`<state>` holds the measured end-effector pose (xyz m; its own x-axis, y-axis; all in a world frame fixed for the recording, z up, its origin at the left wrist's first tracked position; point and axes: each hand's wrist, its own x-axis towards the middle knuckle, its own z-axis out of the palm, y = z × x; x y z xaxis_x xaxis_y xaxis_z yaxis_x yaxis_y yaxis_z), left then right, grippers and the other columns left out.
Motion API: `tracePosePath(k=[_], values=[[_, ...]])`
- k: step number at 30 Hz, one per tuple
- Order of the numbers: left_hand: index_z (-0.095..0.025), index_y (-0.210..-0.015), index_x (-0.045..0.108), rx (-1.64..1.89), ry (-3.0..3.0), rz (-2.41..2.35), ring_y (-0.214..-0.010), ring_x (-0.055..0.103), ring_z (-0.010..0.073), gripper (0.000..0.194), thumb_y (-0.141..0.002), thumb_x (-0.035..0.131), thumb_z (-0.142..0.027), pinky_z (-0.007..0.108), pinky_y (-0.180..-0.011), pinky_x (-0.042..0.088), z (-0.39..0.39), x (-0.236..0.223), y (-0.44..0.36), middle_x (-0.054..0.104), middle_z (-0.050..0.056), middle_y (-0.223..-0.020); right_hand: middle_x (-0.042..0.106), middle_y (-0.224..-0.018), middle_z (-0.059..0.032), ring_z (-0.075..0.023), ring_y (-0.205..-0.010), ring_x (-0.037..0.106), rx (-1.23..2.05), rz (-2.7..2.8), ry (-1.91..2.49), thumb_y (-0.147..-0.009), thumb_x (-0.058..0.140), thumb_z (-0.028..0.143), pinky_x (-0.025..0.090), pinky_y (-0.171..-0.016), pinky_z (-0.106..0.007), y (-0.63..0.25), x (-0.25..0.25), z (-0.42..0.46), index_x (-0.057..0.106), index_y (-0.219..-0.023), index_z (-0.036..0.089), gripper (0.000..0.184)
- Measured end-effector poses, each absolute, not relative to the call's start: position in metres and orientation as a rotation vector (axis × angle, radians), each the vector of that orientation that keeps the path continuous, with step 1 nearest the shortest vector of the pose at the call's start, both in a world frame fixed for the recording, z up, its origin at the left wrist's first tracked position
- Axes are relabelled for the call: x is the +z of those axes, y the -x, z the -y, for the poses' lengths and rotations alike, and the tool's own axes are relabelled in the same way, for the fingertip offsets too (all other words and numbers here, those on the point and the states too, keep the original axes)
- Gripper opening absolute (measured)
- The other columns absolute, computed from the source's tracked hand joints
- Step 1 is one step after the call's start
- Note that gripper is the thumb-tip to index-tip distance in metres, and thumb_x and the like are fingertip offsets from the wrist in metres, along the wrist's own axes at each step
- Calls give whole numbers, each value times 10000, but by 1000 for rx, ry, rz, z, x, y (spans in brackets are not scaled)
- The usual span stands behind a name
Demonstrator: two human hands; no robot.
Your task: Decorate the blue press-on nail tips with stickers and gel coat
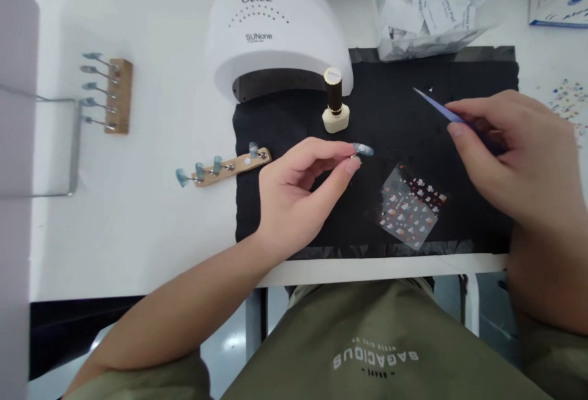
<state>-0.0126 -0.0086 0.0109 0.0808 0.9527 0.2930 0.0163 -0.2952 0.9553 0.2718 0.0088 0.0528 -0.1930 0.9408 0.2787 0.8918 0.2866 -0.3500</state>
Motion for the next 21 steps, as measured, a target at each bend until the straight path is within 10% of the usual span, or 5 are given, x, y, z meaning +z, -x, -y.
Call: tracePosePath(k=[11, 21], values=[[-255, -1080, 864, 1400, -1488, -983, -929, 839, 149, 50, -1060, 854, -300, 286, -911, 736, 7, 5, 12, 860, 27, -1039, 764, -942, -114, -326, -894, 732, 19, 2114, 1614, -903, 767, 287, 616, -816, -499, -304, -10, -47, 822, -1086, 281, 192], [-295, -1137, 778, 1658, -1284, -1008, -995, 812, 162, 278, -1036, 879, -534, 319, -947, 717, -20, -16, 23, 804, 21, -1112, 807, -1191, -73, -242, -1026, 796, 491, 1975, 1157, -956, 835, 264, 698, -908, -436, -222, 35, -39, 752, -1394, 318, 449]])
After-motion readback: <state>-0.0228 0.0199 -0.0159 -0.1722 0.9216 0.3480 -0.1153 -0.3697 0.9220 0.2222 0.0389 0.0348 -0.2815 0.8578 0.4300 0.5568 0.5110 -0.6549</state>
